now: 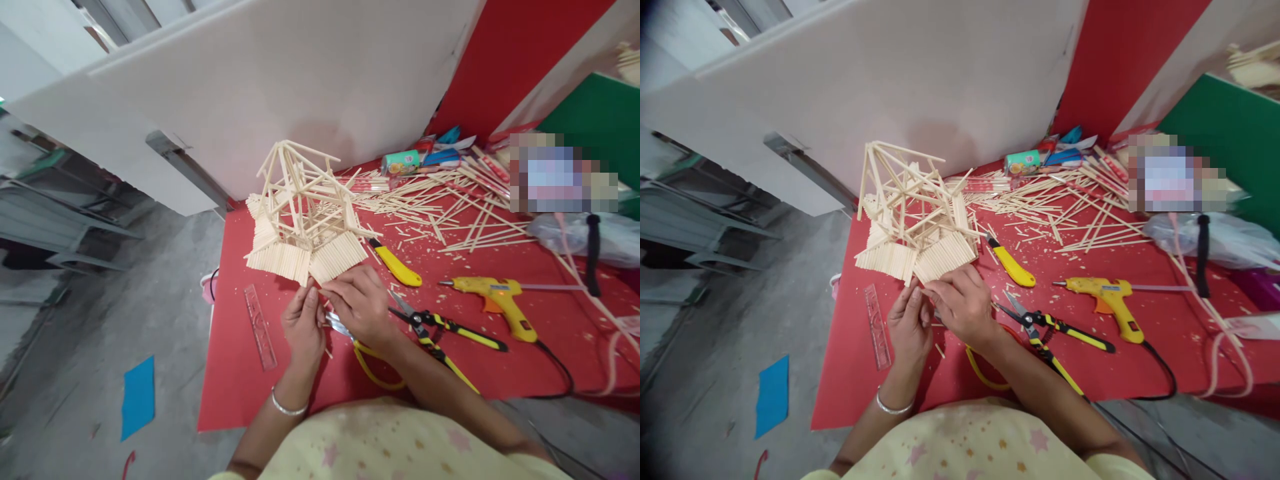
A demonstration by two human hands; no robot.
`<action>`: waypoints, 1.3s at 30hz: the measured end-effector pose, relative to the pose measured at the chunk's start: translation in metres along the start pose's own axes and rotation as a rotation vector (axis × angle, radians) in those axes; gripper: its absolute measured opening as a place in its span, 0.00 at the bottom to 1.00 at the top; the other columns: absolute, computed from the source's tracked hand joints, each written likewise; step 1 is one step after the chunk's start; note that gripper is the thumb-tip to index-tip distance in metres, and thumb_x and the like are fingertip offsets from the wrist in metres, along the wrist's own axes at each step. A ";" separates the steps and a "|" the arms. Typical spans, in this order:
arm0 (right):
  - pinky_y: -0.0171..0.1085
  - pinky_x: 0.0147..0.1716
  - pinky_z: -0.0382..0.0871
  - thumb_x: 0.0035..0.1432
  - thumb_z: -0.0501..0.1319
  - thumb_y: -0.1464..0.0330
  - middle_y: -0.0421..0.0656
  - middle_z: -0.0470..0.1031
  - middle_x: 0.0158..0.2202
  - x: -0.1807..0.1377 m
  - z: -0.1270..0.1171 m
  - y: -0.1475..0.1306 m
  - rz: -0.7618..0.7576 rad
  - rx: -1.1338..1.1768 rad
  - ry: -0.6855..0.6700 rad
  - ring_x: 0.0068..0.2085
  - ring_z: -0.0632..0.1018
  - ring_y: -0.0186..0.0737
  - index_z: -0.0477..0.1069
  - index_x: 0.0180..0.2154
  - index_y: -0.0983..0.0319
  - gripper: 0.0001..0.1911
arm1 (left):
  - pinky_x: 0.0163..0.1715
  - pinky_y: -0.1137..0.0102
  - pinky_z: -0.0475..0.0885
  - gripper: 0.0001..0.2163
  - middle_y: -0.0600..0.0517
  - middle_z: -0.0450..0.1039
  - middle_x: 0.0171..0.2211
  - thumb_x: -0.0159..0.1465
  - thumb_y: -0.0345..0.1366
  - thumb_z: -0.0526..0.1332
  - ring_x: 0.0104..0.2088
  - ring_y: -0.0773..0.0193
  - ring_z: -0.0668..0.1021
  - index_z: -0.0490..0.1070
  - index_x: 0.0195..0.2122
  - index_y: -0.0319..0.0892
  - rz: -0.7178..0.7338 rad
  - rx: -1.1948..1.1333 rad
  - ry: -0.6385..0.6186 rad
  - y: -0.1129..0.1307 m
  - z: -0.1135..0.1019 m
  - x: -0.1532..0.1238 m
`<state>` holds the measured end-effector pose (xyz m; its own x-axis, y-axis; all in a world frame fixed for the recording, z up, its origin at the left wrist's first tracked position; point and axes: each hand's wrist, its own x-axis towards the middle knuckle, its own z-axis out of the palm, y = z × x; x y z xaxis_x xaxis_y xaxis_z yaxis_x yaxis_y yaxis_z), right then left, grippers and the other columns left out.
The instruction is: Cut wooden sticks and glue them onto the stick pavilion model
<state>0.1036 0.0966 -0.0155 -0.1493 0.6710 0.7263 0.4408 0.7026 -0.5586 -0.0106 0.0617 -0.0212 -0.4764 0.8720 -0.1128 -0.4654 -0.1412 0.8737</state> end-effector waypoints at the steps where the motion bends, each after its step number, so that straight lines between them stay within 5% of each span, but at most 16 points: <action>1: 0.42 0.41 0.69 0.61 0.66 0.71 0.43 0.79 0.34 0.000 0.000 0.000 0.000 0.001 0.002 0.38 0.74 0.39 0.78 0.41 0.59 0.06 | 0.16 0.80 0.60 0.13 0.61 0.62 0.13 0.54 0.41 0.75 0.13 0.77 0.62 0.84 0.40 0.45 0.006 0.000 -0.004 0.000 0.000 0.000; 18: 0.42 0.41 0.69 0.62 0.65 0.71 0.42 0.79 0.35 0.002 0.000 0.000 0.022 0.020 0.005 0.38 0.74 0.40 0.77 0.41 0.57 0.05 | 0.16 0.80 0.61 0.13 0.60 0.63 0.13 0.55 0.41 0.75 0.14 0.77 0.64 0.84 0.41 0.46 0.005 0.005 -0.016 0.001 0.000 0.001; 39: 0.46 0.48 0.68 0.63 0.64 0.68 0.45 0.76 0.44 0.003 -0.002 -0.006 0.053 -0.038 -0.045 0.45 0.74 0.43 0.74 0.53 0.55 0.17 | 0.15 0.80 0.60 0.13 0.59 0.66 0.15 0.55 0.40 0.74 0.15 0.77 0.63 0.84 0.41 0.46 0.004 -0.013 -0.011 -0.001 -0.001 0.000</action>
<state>0.1023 0.0936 -0.0088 -0.1643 0.7177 0.6767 0.4821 0.6569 -0.5797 -0.0114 0.0616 -0.0224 -0.4705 0.8763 -0.1039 -0.4727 -0.1509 0.8682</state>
